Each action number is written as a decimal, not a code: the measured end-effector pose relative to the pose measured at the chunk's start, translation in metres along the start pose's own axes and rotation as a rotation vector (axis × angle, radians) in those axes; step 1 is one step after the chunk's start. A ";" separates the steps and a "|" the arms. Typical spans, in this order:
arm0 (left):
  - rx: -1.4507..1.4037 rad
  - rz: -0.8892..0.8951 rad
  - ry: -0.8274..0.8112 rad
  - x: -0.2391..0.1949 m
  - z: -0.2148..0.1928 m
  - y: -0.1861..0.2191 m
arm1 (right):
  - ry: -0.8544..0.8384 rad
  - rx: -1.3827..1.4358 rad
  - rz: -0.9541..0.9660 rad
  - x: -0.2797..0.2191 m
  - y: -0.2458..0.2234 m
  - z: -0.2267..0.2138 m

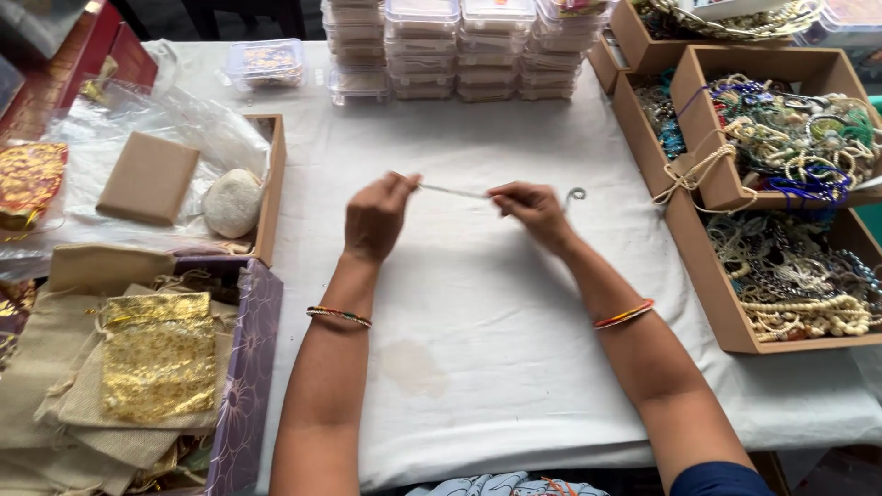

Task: The person picks up a beaded necklace from a box, straightens it on the table, and folds it into a compact bundle. They place the necklace into a small clear plastic bag, then transfer the bag into a beige fabric pouch. Finally, they place the pouch into a small clear plastic container and close the lid.

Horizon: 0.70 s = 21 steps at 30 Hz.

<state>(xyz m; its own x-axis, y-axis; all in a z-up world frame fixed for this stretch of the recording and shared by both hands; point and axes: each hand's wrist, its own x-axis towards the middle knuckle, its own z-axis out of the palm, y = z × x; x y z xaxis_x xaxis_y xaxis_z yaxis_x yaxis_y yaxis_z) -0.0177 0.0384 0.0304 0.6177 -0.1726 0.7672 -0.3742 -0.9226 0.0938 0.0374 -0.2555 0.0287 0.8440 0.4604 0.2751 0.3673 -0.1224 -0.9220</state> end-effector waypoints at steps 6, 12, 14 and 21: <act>-0.022 -0.473 0.129 -0.005 0.002 -0.026 | 0.170 -0.134 0.040 -0.001 0.015 -0.064; -0.198 -0.636 -0.109 -0.007 0.005 -0.028 | 0.492 -0.068 0.266 -0.001 0.003 -0.070; -0.213 -0.699 -0.256 -0.001 0.000 -0.022 | 0.567 -0.168 0.333 -0.002 0.008 -0.070; 0.121 -0.098 -0.452 -0.010 0.026 -0.008 | 0.203 -1.159 -0.294 -0.004 0.018 -0.020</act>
<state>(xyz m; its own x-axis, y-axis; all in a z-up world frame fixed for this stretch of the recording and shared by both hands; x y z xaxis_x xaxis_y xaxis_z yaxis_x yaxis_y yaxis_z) -0.0027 0.0381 0.0057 0.8950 -0.1904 0.4034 -0.2321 -0.9710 0.0567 0.0488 -0.2774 0.0168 0.6770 0.4698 0.5666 0.5998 -0.7983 -0.0547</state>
